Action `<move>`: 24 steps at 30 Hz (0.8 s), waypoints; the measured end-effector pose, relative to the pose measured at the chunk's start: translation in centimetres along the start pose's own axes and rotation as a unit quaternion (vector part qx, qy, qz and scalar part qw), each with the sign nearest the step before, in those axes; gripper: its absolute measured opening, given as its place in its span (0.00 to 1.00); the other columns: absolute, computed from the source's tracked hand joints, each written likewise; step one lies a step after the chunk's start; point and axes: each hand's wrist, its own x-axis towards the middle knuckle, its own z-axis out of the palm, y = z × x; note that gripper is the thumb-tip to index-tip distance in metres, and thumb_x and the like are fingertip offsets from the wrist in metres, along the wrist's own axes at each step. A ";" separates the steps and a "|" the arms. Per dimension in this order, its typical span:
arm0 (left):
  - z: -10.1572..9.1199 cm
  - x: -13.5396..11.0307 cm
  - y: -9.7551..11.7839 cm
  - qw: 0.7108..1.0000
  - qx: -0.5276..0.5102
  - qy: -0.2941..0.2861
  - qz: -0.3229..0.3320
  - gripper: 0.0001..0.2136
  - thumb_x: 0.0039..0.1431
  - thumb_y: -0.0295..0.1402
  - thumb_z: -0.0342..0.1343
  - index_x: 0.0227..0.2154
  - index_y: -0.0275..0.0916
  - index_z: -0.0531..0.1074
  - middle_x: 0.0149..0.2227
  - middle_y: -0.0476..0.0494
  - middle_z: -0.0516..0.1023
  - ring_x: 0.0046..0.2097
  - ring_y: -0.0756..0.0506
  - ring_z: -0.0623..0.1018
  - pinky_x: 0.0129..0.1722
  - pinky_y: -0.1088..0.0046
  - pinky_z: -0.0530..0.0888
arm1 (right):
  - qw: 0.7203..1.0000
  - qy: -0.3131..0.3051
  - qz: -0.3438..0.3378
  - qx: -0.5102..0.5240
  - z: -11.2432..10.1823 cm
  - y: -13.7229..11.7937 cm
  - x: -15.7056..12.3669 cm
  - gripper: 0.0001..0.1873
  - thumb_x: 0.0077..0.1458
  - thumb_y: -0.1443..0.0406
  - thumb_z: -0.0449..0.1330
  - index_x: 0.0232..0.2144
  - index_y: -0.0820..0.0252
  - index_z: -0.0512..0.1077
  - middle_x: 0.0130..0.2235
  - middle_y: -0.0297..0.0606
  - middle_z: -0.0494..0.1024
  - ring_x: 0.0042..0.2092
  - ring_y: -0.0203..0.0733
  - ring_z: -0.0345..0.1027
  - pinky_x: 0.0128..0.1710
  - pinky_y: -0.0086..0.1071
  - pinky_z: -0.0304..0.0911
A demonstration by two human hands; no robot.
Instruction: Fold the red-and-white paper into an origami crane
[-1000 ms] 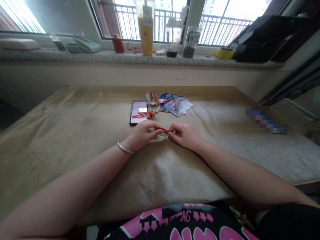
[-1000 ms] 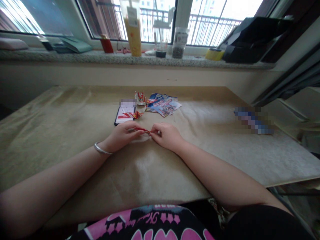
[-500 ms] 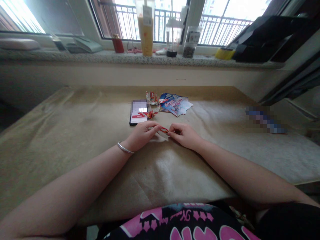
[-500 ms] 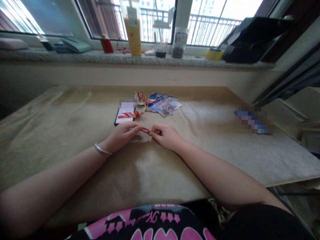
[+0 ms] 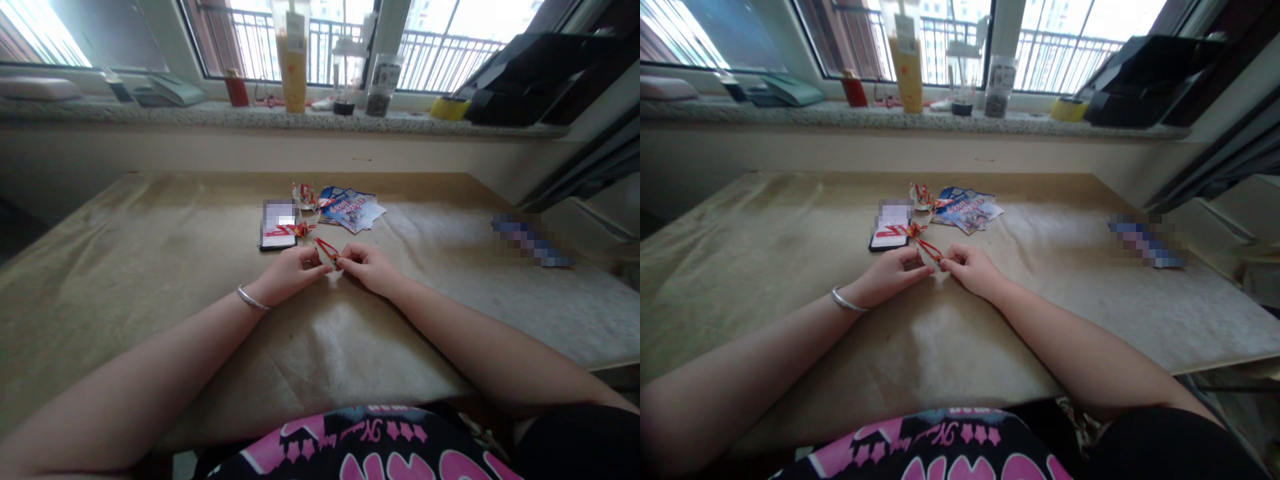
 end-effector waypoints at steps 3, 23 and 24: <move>0.1 -0.1 0.0 1.000 0.024 0.011 0.008 0.10 0.57 0.38 0.54 0.34 0.36 0.75 0.33 0.47 0.77 0.34 0.49 0.74 0.35 0.75 0.68 | 0.999 -0.008 0.010 0.034 0.1 0.2 0.1 0.12 0.50 0.57 0.57 0.24 0.61 0.68 0.23 0.31 0.69 0.24 0.32 0.56 0.26 0.27 0.51; -0.1 -0.2 0.2 0.995 0.060 0.004 0.076 0.13 0.61 0.38 0.47 0.33 0.35 0.73 0.30 0.46 0.74 0.32 0.49 0.71 0.33 0.75 0.66 | 1.000 -0.006 0.013 -0.028 0.3 -0.4 -0.3 0.08 0.49 0.62 0.59 0.25 0.62 0.71 0.24 0.33 0.73 0.26 0.32 0.61 0.27 0.27 0.55; -0.1 -0.3 0.3 0.996 0.054 0.011 0.067 0.13 0.61 0.39 0.47 0.33 0.35 0.73 0.30 0.46 0.73 0.32 0.49 0.71 0.32 0.75 0.66 | 0.999 -0.001 0.013 -0.034 0.3 -0.5 -0.4 0.07 0.49 0.62 0.59 0.25 0.62 0.71 0.24 0.33 0.74 0.26 0.32 0.62 0.27 0.27 0.55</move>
